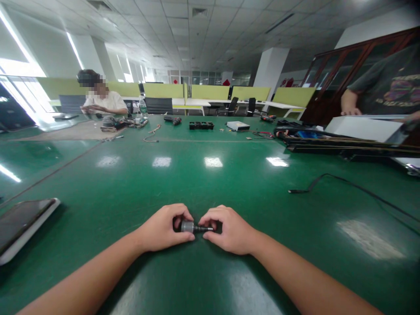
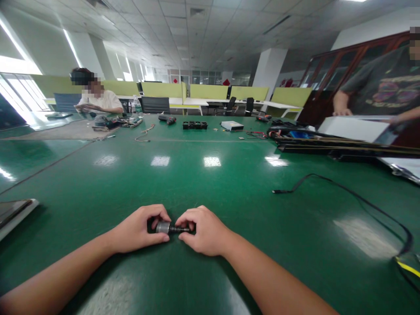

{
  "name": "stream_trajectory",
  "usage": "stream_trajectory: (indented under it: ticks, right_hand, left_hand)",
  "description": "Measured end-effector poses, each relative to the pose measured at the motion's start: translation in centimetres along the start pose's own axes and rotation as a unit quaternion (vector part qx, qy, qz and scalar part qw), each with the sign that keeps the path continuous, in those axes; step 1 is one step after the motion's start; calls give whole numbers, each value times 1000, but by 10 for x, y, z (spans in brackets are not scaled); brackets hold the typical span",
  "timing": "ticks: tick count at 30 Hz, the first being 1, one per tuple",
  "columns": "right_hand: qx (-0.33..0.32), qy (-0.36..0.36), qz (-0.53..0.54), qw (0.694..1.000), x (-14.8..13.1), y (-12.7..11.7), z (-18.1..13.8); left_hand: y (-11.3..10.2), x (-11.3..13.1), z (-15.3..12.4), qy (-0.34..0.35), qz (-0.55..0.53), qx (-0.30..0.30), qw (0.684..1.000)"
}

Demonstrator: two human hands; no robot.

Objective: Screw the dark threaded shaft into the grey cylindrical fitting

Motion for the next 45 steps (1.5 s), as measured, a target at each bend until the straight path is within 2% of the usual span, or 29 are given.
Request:
stream_trajectory:
  ticks: [19, 45]
  right_hand:
    - [0, -14, -12, 1000, -2, 1, 1]
    - [-17, -21, -35, 999, -7, 1, 1]
  left_hand:
    - [-1, 6, 0, 19, -3, -11, 1000]
    - [0, 2, 1, -6, 13, -12, 1000]
Point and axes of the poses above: each hand's wrist, its own z-axis towards the middle knuckle, its own y-axis out of the palm, x = y × z, the point moved 6 cm from there along z, towards the middle knuckle, and after that the axes turned 8 degrees about x, right-handed, at the moved point
